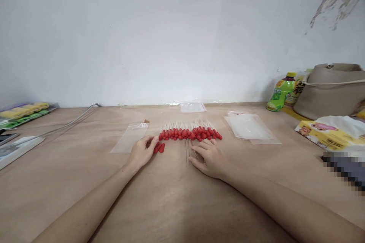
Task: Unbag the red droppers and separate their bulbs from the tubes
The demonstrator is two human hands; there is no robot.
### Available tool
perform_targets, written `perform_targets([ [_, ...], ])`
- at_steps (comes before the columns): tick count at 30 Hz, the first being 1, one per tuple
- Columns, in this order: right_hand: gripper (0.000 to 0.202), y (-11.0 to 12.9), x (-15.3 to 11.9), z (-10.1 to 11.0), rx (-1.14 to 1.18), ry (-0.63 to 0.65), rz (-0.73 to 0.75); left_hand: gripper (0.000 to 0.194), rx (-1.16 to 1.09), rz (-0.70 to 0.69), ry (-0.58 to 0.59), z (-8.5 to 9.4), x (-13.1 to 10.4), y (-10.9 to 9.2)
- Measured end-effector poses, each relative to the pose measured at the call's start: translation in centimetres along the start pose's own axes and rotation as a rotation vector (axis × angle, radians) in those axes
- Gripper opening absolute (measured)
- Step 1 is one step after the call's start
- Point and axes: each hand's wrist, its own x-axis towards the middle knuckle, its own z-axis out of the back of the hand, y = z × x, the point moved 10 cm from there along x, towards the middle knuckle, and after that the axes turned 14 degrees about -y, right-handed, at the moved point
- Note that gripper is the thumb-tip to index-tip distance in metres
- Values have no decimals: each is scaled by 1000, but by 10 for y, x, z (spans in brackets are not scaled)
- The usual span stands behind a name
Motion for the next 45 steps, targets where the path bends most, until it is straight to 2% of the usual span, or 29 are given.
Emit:
perform_targets([
  [8,40,4,1,-3,50,64,32,42,21,-53,-42,-1,1,1],
  [13,40,3,-2,-1,108,61,18,35,70,-118,-155,11,7,-4],
  [16,34,2,-1,4,101,27,-1,29,88,-270,-205,16,8,-24],
  [20,27,3,0,7,107,-13,-7,25,103,-520,-152,3,3,-61],
  [25,24,3,1,8,99,-32,-4,25,173,-663,-93,-16,-2,-92],
  [28,24,3,1,9,85,-33,-4,23,218,-714,-69,-24,-3,-100],
  [34,28,0,2,12,57,-73,-30,24,150,-696,-127,-19,4,-97],
  [36,29,-2,1,13,54,-106,-37,24,96,-668,-200,-9,4,-94],
  [39,34,-9,0,19,37,-196,-56,23,-115,-567,-283,8,-4,-85],
  [42,44,-16,-2,26,-22,-273,-68,24,-332,-403,-221,8,-17,-70],
  [45,52,-14,0,27,-51,-256,-24,23,-476,-356,-46,-8,-35,-70],
])
